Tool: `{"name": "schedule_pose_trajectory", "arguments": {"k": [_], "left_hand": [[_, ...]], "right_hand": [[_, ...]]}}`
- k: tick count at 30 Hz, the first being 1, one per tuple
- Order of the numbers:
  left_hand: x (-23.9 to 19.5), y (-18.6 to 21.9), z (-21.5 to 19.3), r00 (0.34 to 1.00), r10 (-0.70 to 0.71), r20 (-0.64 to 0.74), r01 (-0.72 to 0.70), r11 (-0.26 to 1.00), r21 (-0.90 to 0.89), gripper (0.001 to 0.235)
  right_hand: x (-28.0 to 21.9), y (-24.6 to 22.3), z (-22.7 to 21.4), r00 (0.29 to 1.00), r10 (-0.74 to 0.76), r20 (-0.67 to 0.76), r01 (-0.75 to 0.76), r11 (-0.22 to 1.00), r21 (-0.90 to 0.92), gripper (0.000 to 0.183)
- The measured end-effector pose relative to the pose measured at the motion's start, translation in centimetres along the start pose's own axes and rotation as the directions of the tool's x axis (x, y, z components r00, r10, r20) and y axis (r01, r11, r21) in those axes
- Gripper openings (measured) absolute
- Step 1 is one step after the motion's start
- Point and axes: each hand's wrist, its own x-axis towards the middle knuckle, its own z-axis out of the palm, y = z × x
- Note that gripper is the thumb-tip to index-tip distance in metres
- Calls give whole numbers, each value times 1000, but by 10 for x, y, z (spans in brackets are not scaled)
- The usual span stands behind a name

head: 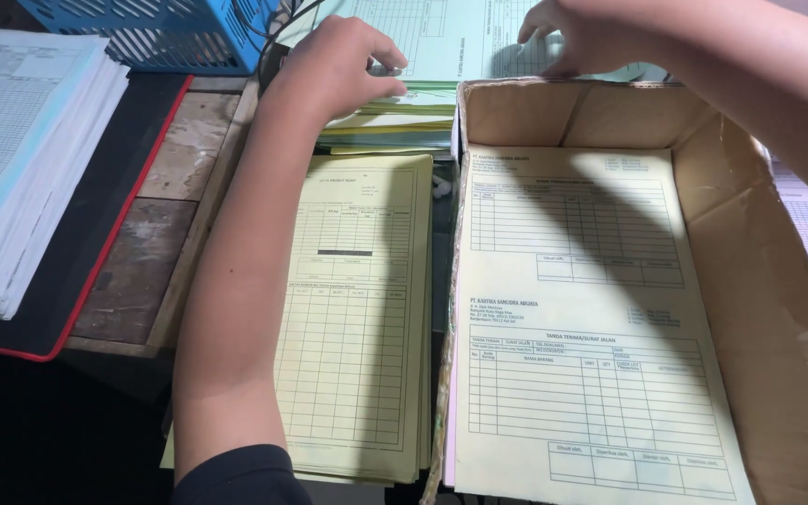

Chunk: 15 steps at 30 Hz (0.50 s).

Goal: Sorting and organizing different types of printed paper forms into a cardboard box.

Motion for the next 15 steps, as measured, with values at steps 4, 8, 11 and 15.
{"name": "schedule_pose_trajectory", "arguments": {"k": [4, 8, 11, 15], "left_hand": [[1, -1, 0, 999, 9, -40, -9, 1000, -2, 22], [2, -2, 2, 998, 47, 29, -47, 999, -12, 40], [3, -2, 3, 1000, -4, 28, 4, 1000, -8, 31], [1, 1, 3, 999, -6, 35, 6, 1000, 0, 38]], "right_hand": [[-5, 0, 3, 998, -60, -8, 60, 998, -2, 46], [-13, -4, -1, 997, 26, 71, -31, 997, 67, 49], [-17, -5, -1, 999, 8, 46, -12, 996, 90, 40], [-21, -6, -3, 999, -10, 40, 8, 998, 59, 39]]}}
